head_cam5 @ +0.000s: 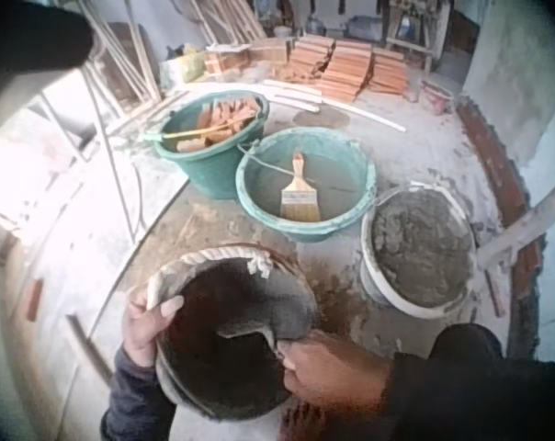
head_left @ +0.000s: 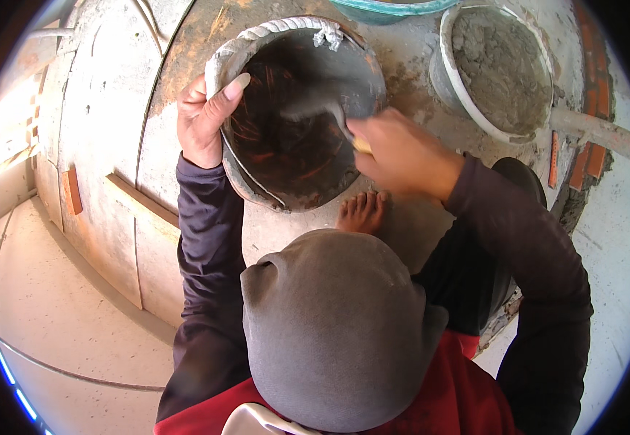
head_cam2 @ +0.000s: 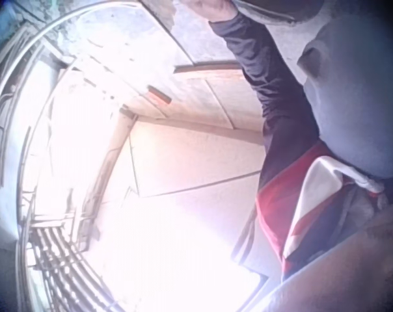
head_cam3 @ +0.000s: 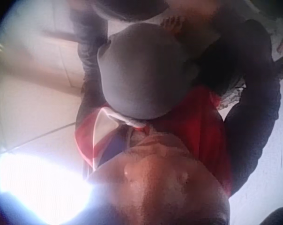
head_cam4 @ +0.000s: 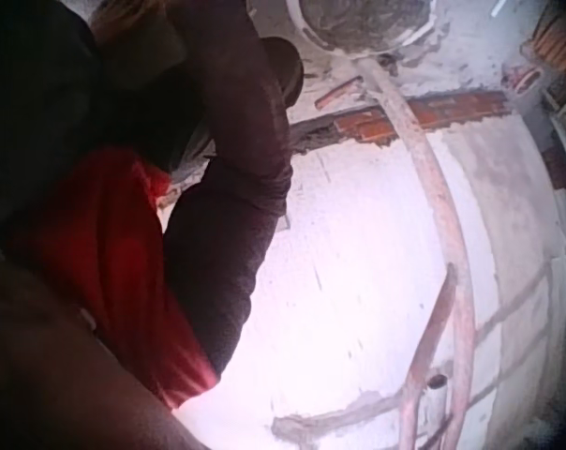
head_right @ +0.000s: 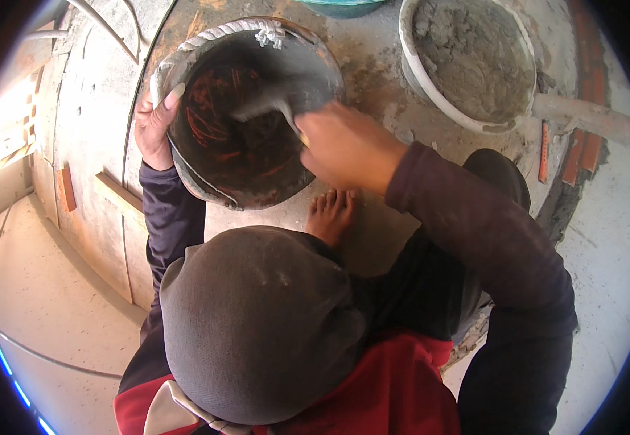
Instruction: The person applies mortar to small clay bricks using a trowel and places them into a gap at the base of a wall, occasionally tapping them with a hammer or adjusting them by hand.
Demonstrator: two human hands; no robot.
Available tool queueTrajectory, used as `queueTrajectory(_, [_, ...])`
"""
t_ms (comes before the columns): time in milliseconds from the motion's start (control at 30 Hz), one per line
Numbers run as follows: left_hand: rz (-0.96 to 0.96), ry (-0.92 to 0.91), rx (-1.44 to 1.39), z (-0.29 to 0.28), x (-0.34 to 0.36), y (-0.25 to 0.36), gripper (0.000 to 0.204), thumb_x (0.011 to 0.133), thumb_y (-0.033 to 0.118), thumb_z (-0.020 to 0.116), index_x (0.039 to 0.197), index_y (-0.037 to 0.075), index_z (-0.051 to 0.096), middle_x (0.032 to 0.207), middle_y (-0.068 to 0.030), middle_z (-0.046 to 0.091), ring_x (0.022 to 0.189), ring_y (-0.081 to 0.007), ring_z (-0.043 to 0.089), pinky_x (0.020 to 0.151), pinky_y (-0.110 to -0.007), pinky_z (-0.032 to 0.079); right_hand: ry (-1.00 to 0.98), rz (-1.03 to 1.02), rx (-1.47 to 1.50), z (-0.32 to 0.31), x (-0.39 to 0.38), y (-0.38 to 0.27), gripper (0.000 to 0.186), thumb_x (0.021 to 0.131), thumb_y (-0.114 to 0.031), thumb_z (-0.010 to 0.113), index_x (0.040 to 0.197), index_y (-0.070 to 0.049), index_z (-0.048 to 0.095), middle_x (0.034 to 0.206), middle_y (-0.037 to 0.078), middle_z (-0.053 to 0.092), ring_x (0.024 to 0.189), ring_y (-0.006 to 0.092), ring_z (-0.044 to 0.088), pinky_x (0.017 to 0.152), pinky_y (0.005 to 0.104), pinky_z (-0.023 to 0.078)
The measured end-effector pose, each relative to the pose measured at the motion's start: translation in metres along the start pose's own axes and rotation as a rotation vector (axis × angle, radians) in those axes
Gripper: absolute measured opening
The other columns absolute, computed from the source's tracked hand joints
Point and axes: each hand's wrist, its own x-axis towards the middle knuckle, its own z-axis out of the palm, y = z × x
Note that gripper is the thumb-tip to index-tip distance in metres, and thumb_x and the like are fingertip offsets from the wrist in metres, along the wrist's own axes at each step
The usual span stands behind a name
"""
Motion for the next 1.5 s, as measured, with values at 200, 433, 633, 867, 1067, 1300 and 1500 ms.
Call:
queueTrajectory(200, [0.064,0.017,0.019,-0.003,0.0,-0.005,0.014,0.086,0.004,0.069,0.097,-0.003,0.07,0.085,-0.0004,0.066,0.075,-0.0061,0.055,0.073,-0.022,0.042,-0.083,0.102,-0.017,0.017,-0.002,0.002,0.02,0.081,-0.011,0.054,0.092,0.004,0.062,0.086,0.025,0.066,0.087,0.0435,0.063,0.079,0.0502,0.051])
queueTrajectory(433, [0.091,-0.059,0.058,0.012,-0.005,-0.004,0.017,0.086,0.004,0.07,0.101,-0.004,0.07,0.086,0.0,0.065,0.077,-0.0055,0.054,0.076,-0.021,0.042,-0.027,0.103,-0.193,-0.006,0.005,0.005,0.02,0.08,-0.01,0.054,0.093,0.002,0.063,0.089,0.022,0.068,0.086,0.0404,0.066,0.078,0.0478,0.052])
queueTrajectory(633, [0.094,-0.132,0.156,0.018,-0.011,-0.003,0.018,0.08,0.004,0.074,0.072,-0.001,0.059,0.087,-0.0072,0.064,0.085,-0.0152,0.055,0.085,-0.03,0.041,-0.201,0.062,-0.41,-0.026,0.005,-0.002,0.019,0.086,-0.013,0.053,0.093,0.0,0.065,0.094,0.021,0.066,0.089,0.0379,0.065,0.078,0.0473,0.051])
queueTrajectory(867, [0.157,-0.057,0.116,0.021,-0.017,-0.004,0.022,0.079,0.006,0.075,0.096,-0.006,0.068,0.096,-0.0108,0.066,0.093,-0.0164,0.058,0.088,-0.029,0.041,-0.451,0.104,-0.448,-0.046,0.036,-0.011,0.014,0.083,-0.004,0.057,0.092,0.0,0.067,0.1,0.017,0.066,0.097,0.0351,0.066,0.084,0.0434,0.054])
queueTrajectory(1067, [0.157,-0.009,0.044,0.0,-0.02,-0.014,0.029,0.081,0.005,0.073,0.107,-0.006,0.068,0.094,-0.0026,0.066,0.082,-0.0084,0.056,0.079,-0.023,0.042,-0.357,-0.009,-0.404,-0.05,0.036,-0.005,0.013,0.082,-0.006,0.056,0.083,0.003,0.065,0.099,0.021,0.064,0.09,0.0391,0.064,0.074,0.0457,0.053])
queueTrajectory(1300, [0.171,-0.024,0.101,0.002,-0.025,-0.012,0.025,0.079,0.003,0.072,0.102,-0.006,0.068,0.1,-0.0064,0.066,0.089,-0.0113,0.056,0.085,-0.025,0.041,-0.595,0.057,-0.429,-0.048,0.046,-0.014,0.017,0.08,-0.002,0.059,0.092,0.004,0.068,0.105,0.021,0.067,0.095,0.0373,0.067,0.077,0.0432,0.056])
queueTrajectory(1500, [0.147,0.005,0.035,0.005,-0.026,-0.01,0.025,0.077,0.002,0.073,0.101,-0.007,0.067,0.105,-0.0102,0.066,0.093,-0.0146,0.057,0.09,-0.027,0.04,-0.568,-0.002,-0.328,-0.027,0.051,-0.002,0.021,0.085,-0.014,0.057,0.085,0.005,0.066,0.093,0.024,0.066,0.09,0.0419,0.065,0.08,0.0458,0.052])
